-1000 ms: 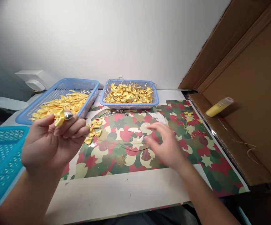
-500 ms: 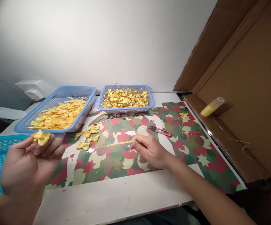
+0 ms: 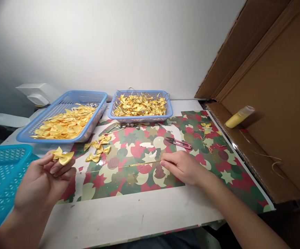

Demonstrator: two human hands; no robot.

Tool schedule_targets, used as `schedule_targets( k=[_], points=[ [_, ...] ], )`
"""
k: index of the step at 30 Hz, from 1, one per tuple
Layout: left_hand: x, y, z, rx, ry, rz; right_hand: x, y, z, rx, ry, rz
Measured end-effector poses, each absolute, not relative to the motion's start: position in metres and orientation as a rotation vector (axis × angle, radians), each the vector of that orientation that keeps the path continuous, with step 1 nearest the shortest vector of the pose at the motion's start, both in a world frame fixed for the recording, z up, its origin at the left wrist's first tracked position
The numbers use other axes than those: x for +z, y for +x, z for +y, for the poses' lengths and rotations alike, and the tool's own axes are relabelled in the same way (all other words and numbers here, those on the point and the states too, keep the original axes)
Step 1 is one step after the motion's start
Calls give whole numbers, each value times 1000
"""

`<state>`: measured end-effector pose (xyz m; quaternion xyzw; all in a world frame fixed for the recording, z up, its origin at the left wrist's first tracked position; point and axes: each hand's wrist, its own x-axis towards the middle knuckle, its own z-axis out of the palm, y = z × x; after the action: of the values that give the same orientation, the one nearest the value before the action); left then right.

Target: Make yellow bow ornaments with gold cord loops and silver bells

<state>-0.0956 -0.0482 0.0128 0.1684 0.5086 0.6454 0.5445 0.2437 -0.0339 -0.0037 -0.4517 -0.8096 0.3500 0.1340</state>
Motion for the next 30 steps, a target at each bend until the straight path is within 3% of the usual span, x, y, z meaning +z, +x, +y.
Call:
schedule_targets(
  k=[19,30],
  points=[
    [-7,-103,-52,1502,650,1562,9,318,-41,1205,-1597,-2230],
    [-31,-127,-76,791,1306,2228,10,361,-33,1014,-1886,-1773]
  ],
)
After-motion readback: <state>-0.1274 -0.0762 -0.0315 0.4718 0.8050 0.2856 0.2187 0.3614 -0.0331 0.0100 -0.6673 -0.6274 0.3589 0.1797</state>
